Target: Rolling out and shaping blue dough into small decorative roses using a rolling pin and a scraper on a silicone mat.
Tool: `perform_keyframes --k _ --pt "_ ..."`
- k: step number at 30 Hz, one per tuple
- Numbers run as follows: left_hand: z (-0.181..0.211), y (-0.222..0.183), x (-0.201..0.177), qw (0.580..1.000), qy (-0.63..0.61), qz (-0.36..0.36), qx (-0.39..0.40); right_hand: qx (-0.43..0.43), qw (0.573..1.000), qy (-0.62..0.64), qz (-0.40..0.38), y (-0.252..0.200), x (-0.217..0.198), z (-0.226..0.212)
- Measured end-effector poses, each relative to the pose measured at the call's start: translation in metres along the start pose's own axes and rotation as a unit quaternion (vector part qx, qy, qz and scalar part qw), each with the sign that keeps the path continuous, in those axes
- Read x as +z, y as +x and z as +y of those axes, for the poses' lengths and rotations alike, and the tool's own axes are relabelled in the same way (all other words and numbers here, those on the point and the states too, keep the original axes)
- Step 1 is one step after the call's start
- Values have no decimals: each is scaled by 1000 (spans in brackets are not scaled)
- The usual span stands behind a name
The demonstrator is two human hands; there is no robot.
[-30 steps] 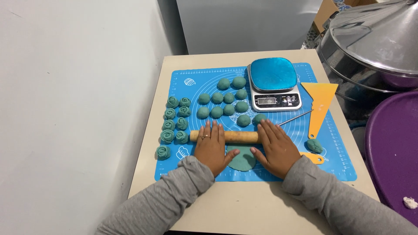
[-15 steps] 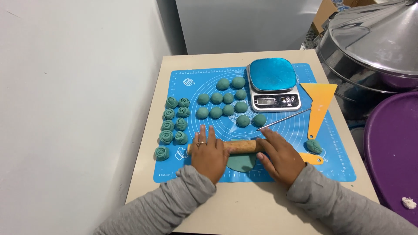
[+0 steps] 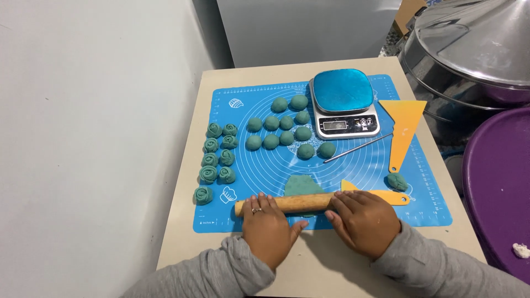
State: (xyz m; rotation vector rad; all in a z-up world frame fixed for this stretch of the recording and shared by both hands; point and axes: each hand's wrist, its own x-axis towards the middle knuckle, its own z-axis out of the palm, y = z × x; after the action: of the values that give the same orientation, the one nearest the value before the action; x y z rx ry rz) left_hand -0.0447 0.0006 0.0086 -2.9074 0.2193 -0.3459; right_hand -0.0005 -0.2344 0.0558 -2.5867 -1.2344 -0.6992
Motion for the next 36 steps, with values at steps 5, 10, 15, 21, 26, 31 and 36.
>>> perform_keyframes --k 5,10,15,21,26,31,36 --pt "-23 40 -4 994 -94 -57 9 67 993 -41 -92 4 34 24" --pt "-25 40 -12 987 -136 -82 36 98 980 -69 -161 3 23 18" --pt "-5 4 -2 990 -79 -116 6 39 994 -66 -81 -25 8 -14" --pt "-1 6 12 995 -61 -76 6 38 993 -85 -78 -28 12 -12" --pt "-18 44 21 997 -53 -55 6 50 990 -62 -113 -20 53 30" --pt "-15 29 6 995 -99 -34 4 63 987 -67 -129 -22 31 7" --pt "2 -15 -9 979 -72 -187 22 37 987 -98 -120 -48 19 -23"
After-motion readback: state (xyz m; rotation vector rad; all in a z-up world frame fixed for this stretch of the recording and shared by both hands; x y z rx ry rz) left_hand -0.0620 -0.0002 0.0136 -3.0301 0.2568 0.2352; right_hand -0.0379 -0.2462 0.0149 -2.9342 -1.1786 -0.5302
